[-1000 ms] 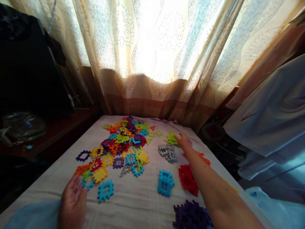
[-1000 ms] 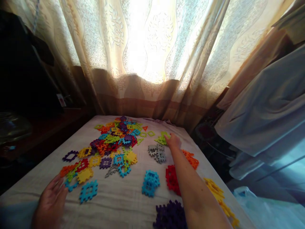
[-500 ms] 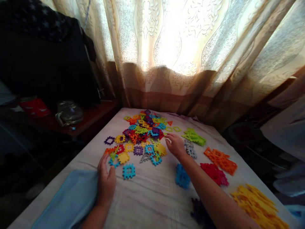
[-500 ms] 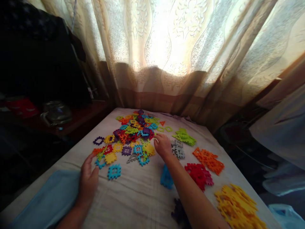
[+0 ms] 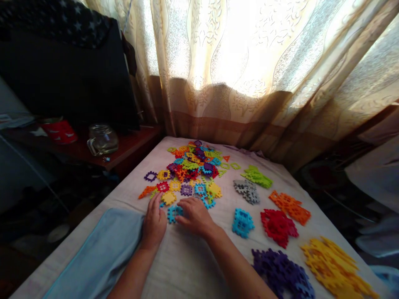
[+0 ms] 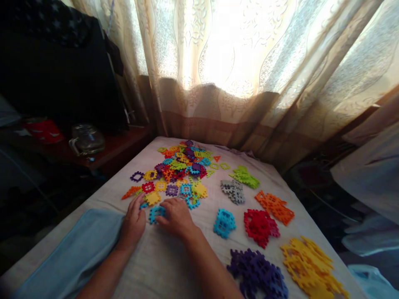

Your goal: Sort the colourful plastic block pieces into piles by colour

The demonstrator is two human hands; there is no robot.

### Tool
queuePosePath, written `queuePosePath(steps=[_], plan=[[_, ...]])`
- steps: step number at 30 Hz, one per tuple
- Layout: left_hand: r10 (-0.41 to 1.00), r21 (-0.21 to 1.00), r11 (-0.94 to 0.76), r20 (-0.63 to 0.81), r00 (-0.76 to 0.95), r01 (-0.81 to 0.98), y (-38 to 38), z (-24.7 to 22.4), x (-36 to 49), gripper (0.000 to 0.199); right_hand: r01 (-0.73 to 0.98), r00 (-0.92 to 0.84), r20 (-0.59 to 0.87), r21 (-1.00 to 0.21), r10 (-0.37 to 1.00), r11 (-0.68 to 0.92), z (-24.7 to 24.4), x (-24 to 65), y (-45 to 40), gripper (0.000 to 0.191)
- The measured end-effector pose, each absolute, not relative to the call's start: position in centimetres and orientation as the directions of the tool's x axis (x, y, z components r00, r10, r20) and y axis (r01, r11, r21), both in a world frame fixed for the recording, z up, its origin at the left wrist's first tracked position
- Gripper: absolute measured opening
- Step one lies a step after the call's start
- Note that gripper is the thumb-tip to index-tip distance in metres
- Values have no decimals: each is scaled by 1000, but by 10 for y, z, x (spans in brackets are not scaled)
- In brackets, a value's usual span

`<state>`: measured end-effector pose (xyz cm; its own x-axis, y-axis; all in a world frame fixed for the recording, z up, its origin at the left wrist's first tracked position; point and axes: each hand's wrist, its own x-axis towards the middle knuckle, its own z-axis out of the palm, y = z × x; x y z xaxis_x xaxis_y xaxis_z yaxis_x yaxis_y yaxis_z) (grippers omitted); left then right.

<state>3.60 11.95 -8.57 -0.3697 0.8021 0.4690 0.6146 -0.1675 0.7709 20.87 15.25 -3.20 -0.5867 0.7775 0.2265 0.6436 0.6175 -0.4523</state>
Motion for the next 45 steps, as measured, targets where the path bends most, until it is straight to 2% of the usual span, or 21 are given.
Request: queuePosePath(steps=[3,8,11,14,18,23,28,34,39,42,45], plan=[[791,756,-181,492,-364,630,121,-85,35,47,678,-589,194,-409,784,611,-33,209,139,42],[775,650,-163,550,-312,742,122,-84,33,44,731,-559,196,-342,806,590,-34,212,127,23],[759,604,-169,583,-288,779,123,-83,33,43,750,-546,199,-317,814,581,-35,220,126,19],[757,586,-174,593,-273,792,124,-84,33,42,765,-508,217,-332,834,552,-36,226,125,26],[762,582,-169,589,-269,796,124,-84,32,42,712,-547,269,-348,792,610,-38,220,122,50],[771,592,-173,579,-266,787,123,-82,31,42,704,-565,262,-340,782,623,-41,206,122,31],[776,601,-173,571,-267,781,123,-80,32,42,740,-511,296,-326,807,588,-45,206,118,25],[781,618,-185,565,-268,764,123,-79,30,41,783,-421,278,-370,864,500,-47,212,110,28],[769,614,-184,576,-276,767,123,-79,30,41,811,-223,380,-439,898,387,-29,259,108,30],[759,615,-189,586,-284,765,124,-78,31,41,904,-62,367,-373,928,208,-12,298,110,26],[747,610,-199,601,-284,767,124,-77,32,40,954,2,317,-284,948,93,-4,323,113,24]])
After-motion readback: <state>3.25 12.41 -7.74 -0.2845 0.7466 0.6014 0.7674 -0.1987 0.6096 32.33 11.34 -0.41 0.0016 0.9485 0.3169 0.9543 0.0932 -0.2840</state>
